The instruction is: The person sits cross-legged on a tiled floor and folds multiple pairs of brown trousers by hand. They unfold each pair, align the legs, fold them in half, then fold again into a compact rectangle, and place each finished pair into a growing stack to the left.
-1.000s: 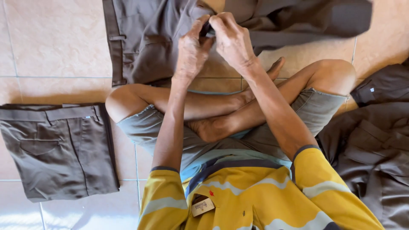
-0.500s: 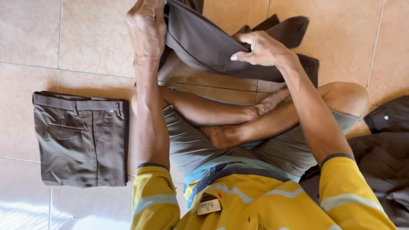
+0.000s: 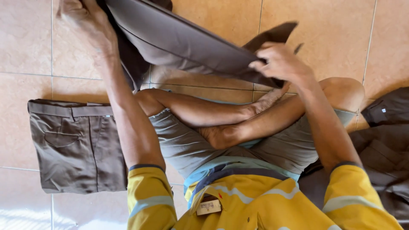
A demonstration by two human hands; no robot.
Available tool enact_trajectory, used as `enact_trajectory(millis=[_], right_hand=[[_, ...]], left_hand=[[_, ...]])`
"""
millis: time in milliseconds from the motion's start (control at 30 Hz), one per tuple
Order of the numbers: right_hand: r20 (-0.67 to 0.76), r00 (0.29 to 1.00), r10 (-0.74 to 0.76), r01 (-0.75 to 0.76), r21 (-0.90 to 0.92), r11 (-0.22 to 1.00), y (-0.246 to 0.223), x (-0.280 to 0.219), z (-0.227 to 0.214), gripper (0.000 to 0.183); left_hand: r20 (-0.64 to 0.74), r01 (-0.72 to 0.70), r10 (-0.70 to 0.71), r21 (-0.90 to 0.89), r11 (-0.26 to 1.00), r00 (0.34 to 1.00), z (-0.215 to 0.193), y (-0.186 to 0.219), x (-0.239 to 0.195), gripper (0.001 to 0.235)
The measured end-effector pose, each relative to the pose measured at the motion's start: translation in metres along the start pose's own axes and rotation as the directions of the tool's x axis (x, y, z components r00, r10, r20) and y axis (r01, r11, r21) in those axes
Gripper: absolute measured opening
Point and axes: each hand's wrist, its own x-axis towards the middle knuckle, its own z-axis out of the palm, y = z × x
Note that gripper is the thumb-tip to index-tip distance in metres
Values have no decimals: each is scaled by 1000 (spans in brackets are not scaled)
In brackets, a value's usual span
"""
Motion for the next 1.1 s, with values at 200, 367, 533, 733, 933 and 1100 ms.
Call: enact_trajectory(millis=[200, 367, 533, 733, 933, 1100], right_hand=[[31, 988, 152, -144, -174, 974, 48, -12, 44, 15], [-343, 916, 209, -318, -304, 898, 114, -16, 12, 3], [-745, 494, -448, -675, -654, 341, 167, -52, -30, 28], [-741, 657, -135, -470, -543, 696, 33, -83, -60, 23], [-240, 921, 307, -384, -426, 819, 86, -55, 87, 41], [-176, 912, 370, -408, -309, 859, 88, -36, 114, 46]], left_hand=[[67, -70, 62, 133, 989, 996, -12, 1, 9, 40], [245, -70, 14, 224, 972, 969, 13, -41, 13, 33], [-39, -147, 161, 241, 959, 986, 14, -38, 35, 29], [95, -228, 243, -150, 962, 965, -64, 100, 11, 20], [795, 68, -193, 189, 980, 576, -73, -64, -147, 30], [760, -101, -399, 515, 851, 513, -22, -48, -181, 25]])
